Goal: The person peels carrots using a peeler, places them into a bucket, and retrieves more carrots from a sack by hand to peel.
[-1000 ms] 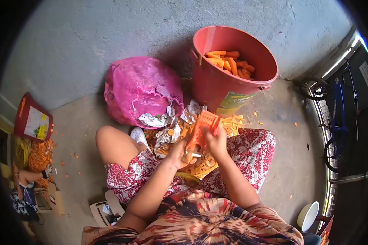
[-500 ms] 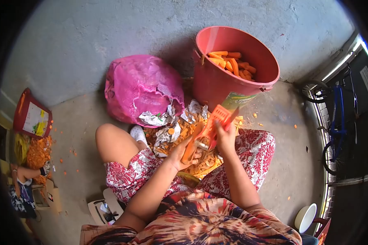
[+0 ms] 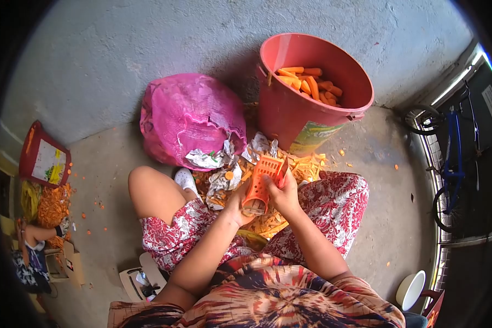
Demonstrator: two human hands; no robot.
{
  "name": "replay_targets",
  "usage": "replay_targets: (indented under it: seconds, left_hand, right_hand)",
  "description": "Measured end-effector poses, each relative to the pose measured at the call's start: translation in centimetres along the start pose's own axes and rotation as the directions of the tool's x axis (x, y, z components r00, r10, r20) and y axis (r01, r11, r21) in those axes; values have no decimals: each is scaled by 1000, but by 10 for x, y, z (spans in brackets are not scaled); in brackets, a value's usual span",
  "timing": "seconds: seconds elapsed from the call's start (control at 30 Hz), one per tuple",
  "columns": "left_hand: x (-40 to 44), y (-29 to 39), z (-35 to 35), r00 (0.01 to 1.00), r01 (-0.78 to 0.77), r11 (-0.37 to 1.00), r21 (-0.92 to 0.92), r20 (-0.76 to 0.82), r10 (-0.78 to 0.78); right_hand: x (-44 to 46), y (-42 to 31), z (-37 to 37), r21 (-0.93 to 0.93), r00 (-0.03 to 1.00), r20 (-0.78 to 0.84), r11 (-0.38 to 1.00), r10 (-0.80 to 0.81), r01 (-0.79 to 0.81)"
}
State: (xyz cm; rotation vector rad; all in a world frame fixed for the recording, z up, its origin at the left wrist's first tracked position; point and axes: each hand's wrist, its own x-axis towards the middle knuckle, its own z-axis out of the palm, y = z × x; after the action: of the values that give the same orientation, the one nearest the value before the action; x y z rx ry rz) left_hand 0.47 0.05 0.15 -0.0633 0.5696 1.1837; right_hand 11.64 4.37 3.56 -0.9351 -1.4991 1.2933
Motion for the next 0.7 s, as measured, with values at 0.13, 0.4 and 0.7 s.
replay_targets:
  seconds: [0.13,0.4,0.7]
  left_hand:
    - [4,3,-10,991,78,996,-32,112,-74]
    - [-3,3,4,995,16,989,147,91,-30]
    - [-3,5,0,975,60,996,59,212,-71]
  right_hand:
    - [7,2,-10,-111,999,-7,993,-34,33]
    - [6,-8,-6,111,998,-13,992,65,-63]
    - [8,-7,-1,49,998,-51,998,35,-33]
